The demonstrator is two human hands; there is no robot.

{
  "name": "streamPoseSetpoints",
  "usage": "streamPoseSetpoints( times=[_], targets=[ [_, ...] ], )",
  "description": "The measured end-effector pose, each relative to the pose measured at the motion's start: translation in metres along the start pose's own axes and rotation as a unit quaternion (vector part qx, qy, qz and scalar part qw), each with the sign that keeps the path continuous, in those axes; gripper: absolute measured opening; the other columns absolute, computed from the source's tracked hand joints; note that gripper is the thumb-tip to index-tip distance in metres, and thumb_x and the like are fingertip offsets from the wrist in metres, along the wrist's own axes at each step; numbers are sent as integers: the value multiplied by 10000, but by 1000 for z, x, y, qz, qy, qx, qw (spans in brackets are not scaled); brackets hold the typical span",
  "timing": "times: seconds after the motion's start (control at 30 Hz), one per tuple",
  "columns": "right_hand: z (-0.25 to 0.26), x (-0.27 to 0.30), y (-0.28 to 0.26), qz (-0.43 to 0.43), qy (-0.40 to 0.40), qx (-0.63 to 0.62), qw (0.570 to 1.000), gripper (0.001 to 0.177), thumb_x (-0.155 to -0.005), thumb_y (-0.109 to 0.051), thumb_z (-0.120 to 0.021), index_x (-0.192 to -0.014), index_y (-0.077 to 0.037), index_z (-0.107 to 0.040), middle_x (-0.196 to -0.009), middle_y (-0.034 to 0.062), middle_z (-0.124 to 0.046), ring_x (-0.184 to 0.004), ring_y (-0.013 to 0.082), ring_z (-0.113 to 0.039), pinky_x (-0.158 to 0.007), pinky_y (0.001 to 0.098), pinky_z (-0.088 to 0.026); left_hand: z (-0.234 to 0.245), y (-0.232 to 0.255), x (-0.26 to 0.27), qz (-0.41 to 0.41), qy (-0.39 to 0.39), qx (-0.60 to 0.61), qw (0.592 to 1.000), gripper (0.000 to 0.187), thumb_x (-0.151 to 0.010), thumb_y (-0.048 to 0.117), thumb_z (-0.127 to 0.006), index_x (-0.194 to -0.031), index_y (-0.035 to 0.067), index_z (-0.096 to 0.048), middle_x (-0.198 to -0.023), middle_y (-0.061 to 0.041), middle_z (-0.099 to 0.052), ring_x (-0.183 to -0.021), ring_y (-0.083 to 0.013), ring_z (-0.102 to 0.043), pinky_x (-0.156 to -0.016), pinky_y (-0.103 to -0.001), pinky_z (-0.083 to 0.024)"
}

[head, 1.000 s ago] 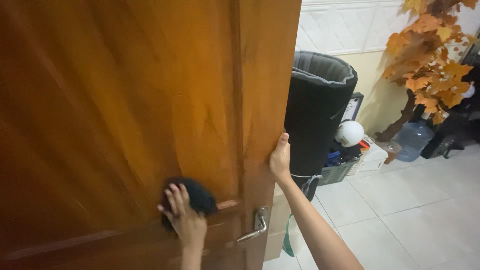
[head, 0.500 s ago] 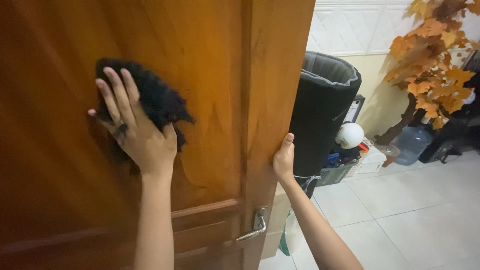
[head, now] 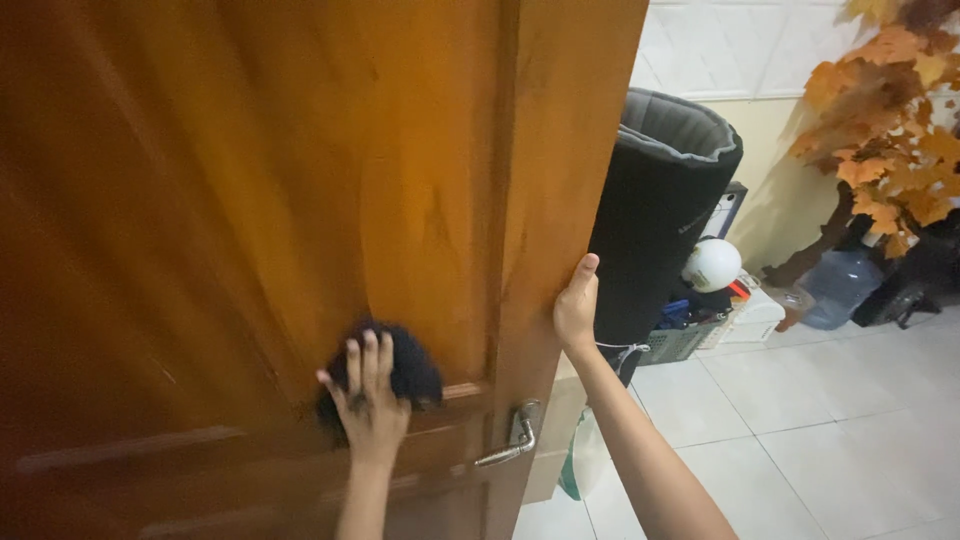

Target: Cleaning a wooden door with a black cloth.

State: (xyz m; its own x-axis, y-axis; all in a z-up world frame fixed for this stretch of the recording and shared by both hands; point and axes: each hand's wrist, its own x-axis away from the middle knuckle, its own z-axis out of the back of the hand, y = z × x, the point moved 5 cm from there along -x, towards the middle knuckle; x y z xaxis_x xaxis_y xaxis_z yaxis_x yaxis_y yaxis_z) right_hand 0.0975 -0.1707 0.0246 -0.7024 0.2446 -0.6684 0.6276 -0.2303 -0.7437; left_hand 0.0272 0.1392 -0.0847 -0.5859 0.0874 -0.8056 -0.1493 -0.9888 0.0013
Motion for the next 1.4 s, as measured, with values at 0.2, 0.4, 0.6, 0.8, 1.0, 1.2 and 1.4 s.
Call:
streamPoseSetpoints(
  times=[0.2, 0.4, 0.6, 0.8, 1.0, 1.2, 1.4],
  targets=[
    [-5, 0, -22, 22, 7, -34, 999, 874, -1044, -671, -163, -1210, 61, -612, -1129, 150, -695, -1053, 247, -661, -936, 364, -518, 147, -21, -174, 105, 64, 92, 988, 998, -876, 218, -784, -1671, 85, -195, -1747, -115, -131, -1618, -295, -74, -1209, -710, 104],
    [0, 0, -14, 20, 3, -21, 1000, 878, -1041, -672, -157, -1204, 58, -616, -1109, 154, -705, -1023, 244, -679, -914, 365, -536, 171, 17, -209, 103, 159, 80, 979, 941, -953, 177, -761, -1707, 82, -205, -1762, -81, -87, -1637, -265, -47, -1295, -648, 6],
    [-2, 0, -20, 23, 1, -38, 999, 873, -1053, -664, -165, -1216, 72, -607, -1120, 187, -694, -1039, 257, -669, -920, 378, -531, 27, 79, -67, -109, 43, 39, 992, 723, -957, 80, -449, -1661, 186, -320, -1737, -35, -154, -1588, -264, -172, -1217, -665, 2],
    [-1, -8, -27, 60, 6, -18, 998, 859, -1060, -649, -161, -1242, 77, -583, -1150, 180, -693, -1058, 250, -672, -925, 365, -523, 15, 88, -28, -202, 76, -135, 967, 760, -930, 75, -462, -1633, 312, -297, -1720, 80, -172, -1546, -119, -226, -1271, -524, -7],
    [-3, -6, -16, 24, -4, -5, 1000, 853, -1053, -641, -132, -1189, 41, -625, -1016, 140, -724, -896, 206, -699, -782, 332, -557, 119, 116, -177, -76, 85, 158, 981, 820, -859, 42, -611, -1620, 238, -375, -1702, 26, -296, -1580, -200, -246, -1303, -548, -57],
    [8, -2, 45, -3, 6, 5, 1000, 797, -1129, -591, -135, -1078, 53, -602, -879, 135, -665, -755, 204, -627, -715, 347, -528, 140, 159, -213, -105, 132, 123, 978, 732, -1030, 150, -607, -1676, 276, -286, -1754, 44, -225, -1641, -190, -163, -1329, -557, 17],
    [3, -4, -6, 145, 23, 34, 989, 716, -1149, -543, -251, -1155, 76, -611, -1067, 181, -686, -964, 262, -665, -844, 362, -546, 37, 165, -69, -183, 64, 176, 965, 754, -1037, 458, -578, -1676, 271, -223, -1735, 38, -184, -1601, -181, -120, -1280, -557, 9]
  ],
)
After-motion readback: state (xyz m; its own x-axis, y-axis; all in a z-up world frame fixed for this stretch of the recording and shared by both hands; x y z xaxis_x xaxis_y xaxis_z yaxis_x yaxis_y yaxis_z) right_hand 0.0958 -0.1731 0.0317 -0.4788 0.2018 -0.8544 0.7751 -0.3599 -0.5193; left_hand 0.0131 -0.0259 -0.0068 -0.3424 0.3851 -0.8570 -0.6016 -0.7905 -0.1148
